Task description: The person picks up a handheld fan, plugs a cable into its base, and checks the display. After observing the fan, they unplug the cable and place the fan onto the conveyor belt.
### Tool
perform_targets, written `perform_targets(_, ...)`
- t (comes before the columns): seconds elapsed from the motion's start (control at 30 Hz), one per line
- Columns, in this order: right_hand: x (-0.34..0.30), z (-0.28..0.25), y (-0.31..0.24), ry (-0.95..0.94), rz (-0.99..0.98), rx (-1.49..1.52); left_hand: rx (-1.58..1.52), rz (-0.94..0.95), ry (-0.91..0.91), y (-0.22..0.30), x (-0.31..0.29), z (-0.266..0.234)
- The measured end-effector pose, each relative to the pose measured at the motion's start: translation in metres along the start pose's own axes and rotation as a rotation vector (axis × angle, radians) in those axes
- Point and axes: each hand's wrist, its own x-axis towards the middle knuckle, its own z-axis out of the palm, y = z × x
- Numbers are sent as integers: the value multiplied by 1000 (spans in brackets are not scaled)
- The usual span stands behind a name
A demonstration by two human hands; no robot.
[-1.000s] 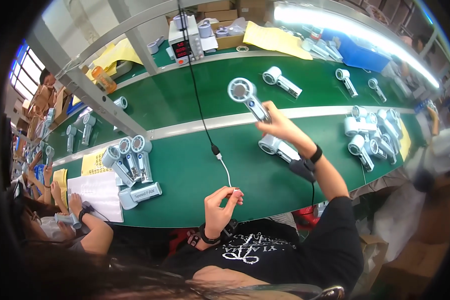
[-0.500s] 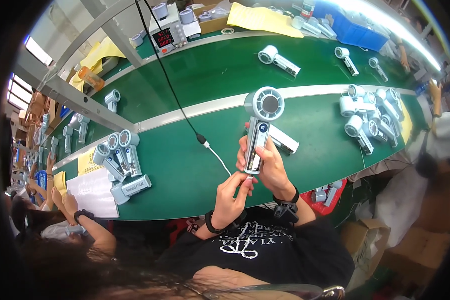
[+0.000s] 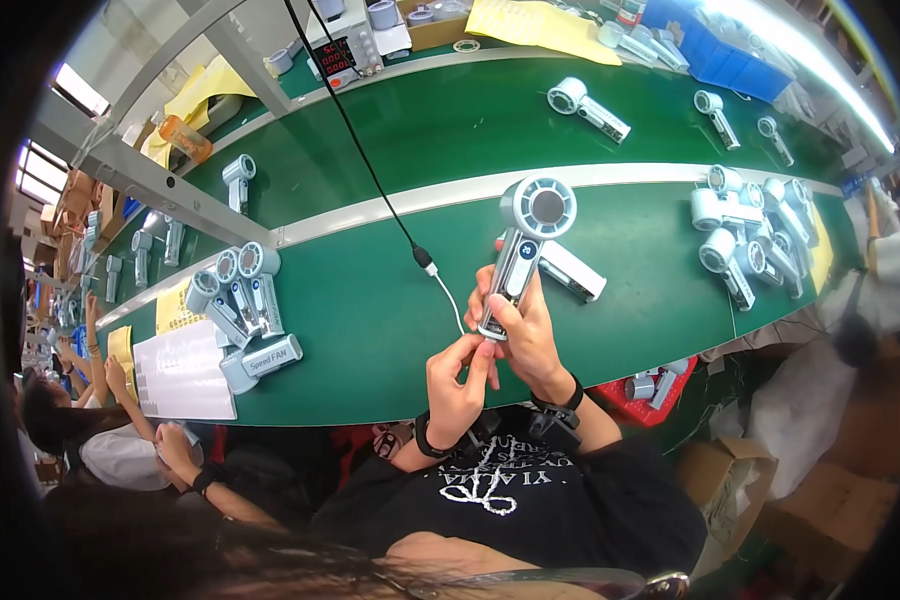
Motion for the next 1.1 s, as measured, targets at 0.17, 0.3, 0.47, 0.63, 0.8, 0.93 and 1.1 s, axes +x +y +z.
perform_targets(0.17,-4,-4,9,-29,-112,-166,-9,-48,14,-4,-4,-3)
perform_targets(0.3,-3,-5,10,-33,-139,-195,-16,-82,-2,-5,-2,-5)
perform_targets(0.47,-5,-6,10,-43,-152,-205,-45,-94,-71,-6,0,-11)
perform_targets(0.63,-3,-6,8,-52,-118,-205,-32,-99,-63,-6,2,-12)
perform_targets(0.8,-4,-4,10,-35,-61,-167,-28,-102,-87,-7,1,-15)
perform_targets(0.93,-3,-5,10,-52,-45,-167,-15,-106,-87,-8,1,-17)
perform_targets(1.1,-2,-8,9,-90,-41,-117,-18,-117,-124,-7,2,-21)
